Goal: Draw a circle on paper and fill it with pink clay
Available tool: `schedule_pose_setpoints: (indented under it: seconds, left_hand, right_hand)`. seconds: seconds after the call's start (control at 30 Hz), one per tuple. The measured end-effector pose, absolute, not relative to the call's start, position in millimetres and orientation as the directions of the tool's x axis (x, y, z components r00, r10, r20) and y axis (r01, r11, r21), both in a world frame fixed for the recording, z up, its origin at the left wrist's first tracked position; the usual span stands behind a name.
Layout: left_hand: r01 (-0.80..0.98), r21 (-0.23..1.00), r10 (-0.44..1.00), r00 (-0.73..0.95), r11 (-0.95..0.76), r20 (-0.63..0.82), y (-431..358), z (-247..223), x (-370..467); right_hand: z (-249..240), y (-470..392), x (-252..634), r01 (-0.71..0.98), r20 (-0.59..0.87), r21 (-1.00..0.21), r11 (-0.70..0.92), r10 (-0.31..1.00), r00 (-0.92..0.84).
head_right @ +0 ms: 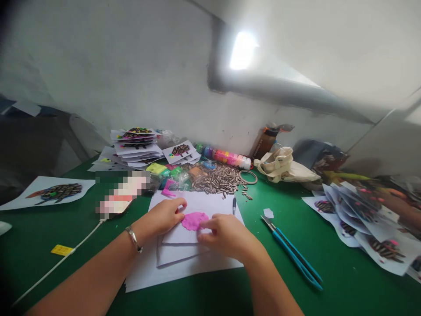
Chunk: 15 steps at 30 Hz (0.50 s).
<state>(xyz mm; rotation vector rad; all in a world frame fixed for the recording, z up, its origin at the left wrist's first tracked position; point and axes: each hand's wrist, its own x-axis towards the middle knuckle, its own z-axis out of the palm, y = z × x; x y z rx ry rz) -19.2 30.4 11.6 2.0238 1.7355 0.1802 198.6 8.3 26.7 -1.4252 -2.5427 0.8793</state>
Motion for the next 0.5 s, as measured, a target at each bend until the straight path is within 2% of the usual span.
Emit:
schedule_pose_setpoints:
  seconds: [0.3,0.5]
  left_hand:
    - [0.901,0.422,0.963,0.193,-0.099,-0.187,31.4,8.5,-19.8]
    - [0.903,0.417,0.962,0.198,-0.106,-0.185,31.9,7.0,-20.2]
  right_hand:
    - [23.0,6.5,201.7,0.758,-0.194,-0.438,0.484,0.772,-0.605]
    - [26.7,6.9,202.3,0.76,-0.205,-0.502,0.412,0.797,-0.568]
